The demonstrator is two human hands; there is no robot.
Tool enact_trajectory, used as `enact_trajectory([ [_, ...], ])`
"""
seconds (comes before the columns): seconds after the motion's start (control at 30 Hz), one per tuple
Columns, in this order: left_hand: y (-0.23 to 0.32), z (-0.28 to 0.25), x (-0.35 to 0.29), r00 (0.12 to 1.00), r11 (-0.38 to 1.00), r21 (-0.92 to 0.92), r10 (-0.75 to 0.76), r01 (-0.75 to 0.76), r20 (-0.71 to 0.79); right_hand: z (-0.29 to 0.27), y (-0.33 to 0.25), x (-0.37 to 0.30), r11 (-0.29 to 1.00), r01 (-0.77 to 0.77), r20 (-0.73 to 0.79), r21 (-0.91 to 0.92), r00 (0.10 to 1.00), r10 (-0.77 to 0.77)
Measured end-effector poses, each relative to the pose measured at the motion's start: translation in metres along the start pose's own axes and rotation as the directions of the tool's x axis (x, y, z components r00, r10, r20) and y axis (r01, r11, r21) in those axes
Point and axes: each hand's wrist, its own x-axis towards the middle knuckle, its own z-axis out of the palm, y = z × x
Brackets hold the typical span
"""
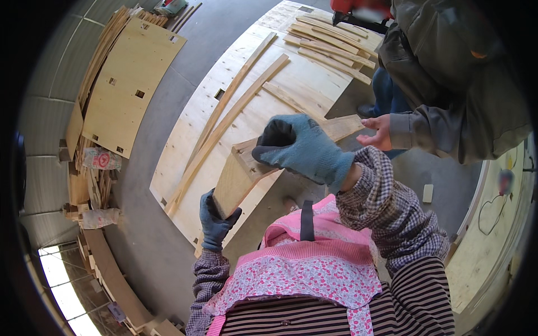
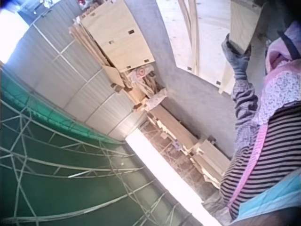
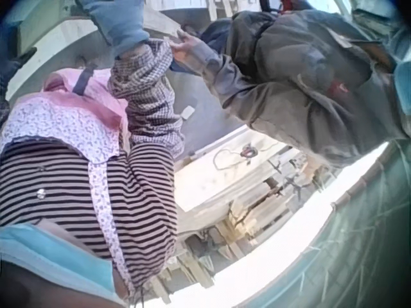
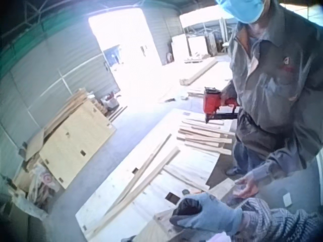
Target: The person positions wooden planks on a large plywood sheet while a coworker uses a nail gun to fasten them. The person hands pieces to the coworker and adjusts the alignment of the frame components during assembly.
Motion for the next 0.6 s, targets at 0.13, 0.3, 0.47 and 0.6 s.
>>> enact_trajectory([
  [0.13,-0.007,0.0,0.005,1.0,1.0,-0.026,-0.013,0.013,-0.021,0.006,0.004,0.005,0.997,-0.005,0.01,0.083,1.0,0.004],
  [0.3,-0.007,0.0,0.016,0.999,0.999,-0.032,-0.015,0.014,-0.032,-0.001,-0.01,0.001,0.994,0.048,-0.202,0.099,0.979,-0.027],
  [0.47,-0.011,0.002,0.029,1.0,0.999,-0.041,-0.012,0.011,-0.017,0.003,0.014,-0.022,0.975,0.111,-0.404,0.192,0.914,-0.025],
  [0.6,-0.014,-0.003,0.032,0.999,0.999,-0.033,-0.004,0.002,-0.043,0.011,0.036,-0.037,0.934,0.152,-0.443,0.322,0.897,0.007],
])
